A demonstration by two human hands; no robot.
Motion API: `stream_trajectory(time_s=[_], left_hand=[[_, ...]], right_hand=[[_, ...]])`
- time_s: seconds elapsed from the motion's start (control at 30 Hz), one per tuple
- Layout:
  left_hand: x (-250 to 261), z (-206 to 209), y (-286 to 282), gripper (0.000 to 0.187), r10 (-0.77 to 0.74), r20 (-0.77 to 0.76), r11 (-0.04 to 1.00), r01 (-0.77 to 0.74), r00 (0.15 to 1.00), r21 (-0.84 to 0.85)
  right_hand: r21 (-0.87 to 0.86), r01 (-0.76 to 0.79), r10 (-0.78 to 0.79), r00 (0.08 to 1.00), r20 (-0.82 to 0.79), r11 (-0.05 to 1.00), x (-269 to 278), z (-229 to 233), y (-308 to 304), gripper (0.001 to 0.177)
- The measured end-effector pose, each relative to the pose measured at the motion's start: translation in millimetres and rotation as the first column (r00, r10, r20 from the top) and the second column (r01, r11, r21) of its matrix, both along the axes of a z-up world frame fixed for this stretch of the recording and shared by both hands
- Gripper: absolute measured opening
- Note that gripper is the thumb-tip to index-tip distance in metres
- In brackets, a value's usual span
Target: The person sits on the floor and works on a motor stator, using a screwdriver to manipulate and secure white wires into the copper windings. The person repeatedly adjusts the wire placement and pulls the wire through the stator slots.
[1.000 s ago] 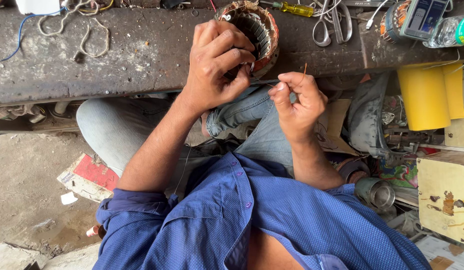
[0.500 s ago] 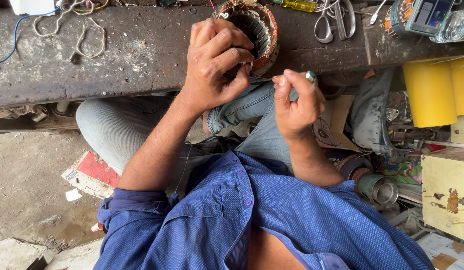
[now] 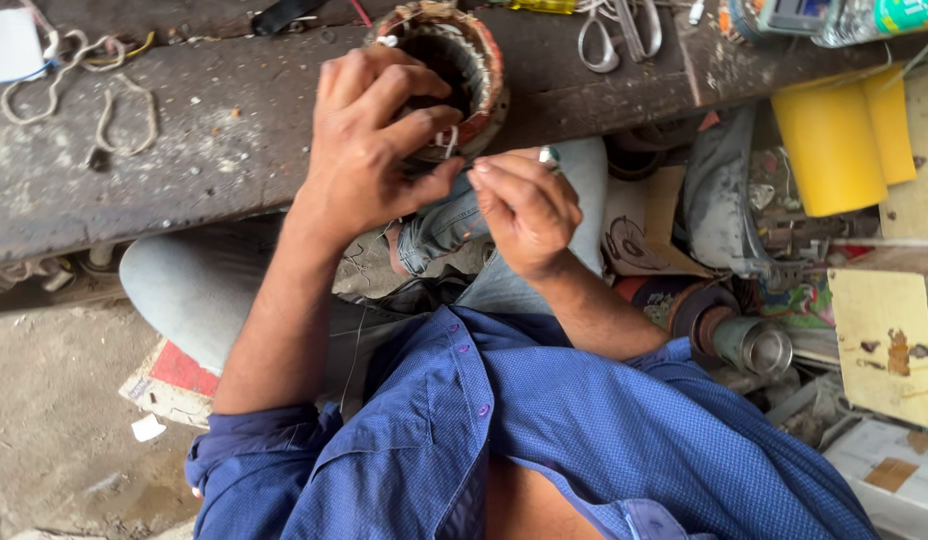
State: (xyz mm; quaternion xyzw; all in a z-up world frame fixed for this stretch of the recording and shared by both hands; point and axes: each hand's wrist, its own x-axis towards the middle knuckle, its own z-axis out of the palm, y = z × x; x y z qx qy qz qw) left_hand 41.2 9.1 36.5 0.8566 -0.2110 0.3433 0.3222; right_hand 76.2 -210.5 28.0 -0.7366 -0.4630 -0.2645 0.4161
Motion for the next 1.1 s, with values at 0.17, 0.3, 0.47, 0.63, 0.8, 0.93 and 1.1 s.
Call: stream_trajectory(time_s=[0.17,0.3,0.47,0.63,0.8,0.93,1.1], left_hand=[[1.3,0.0,-6.0,0.033,0.058,-0.002,0.998,-0.058,0.998,0.013],[1.6,0.7,-7.8,0.028,0.186,0.021,0.982,-0.186,0.982,0.018],[-1.1,0.2,-14.8,0.019,0.127,-0.123,0.976,-0.146,0.984,-0.164],[-2.9,1.0,-23.0,0.013,0.151,-0.165,0.966,-0.181,0.975,-0.185],[-3.0,-3.8,-24.5,0.013,0.175,-0.151,0.958,-0.204,0.973,-0.203],[0.5,-9.4,-24.3,0.014,0.174,-0.132,0.959,-0.198,0.976,-0.201],[1.5,-12.7,-20.7,0.017,0.153,-0.113,0.963,-0.174,0.982,-0.204]], right_hand=[[-0.039,0.024,-0.021,0.997,0.073,0.999,7.8,4.8,8.8,0.025],[-0.075,0.031,-0.033,0.999,-0.025,0.997,8.8,9.5,5.7,0.026],[-0.144,-0.042,0.033,0.997,-0.068,0.989,18.8,12.9,-9.9,0.025],[-0.12,-0.077,0.052,0.978,-0.2,0.99,41.3,21.0,-33.0,0.022],[-0.19,0.0,-0.013,0.998,-0.067,0.982,54.3,19.1,-52.2,0.013],[-0.175,0.347,-0.314,0.93,0.189,0.922,112.4,5.2,-103.3,0.007],[0.127,0.513,-0.521,0.853,0.036,0.849,244.0,-3.4,-224.5,0.019]])
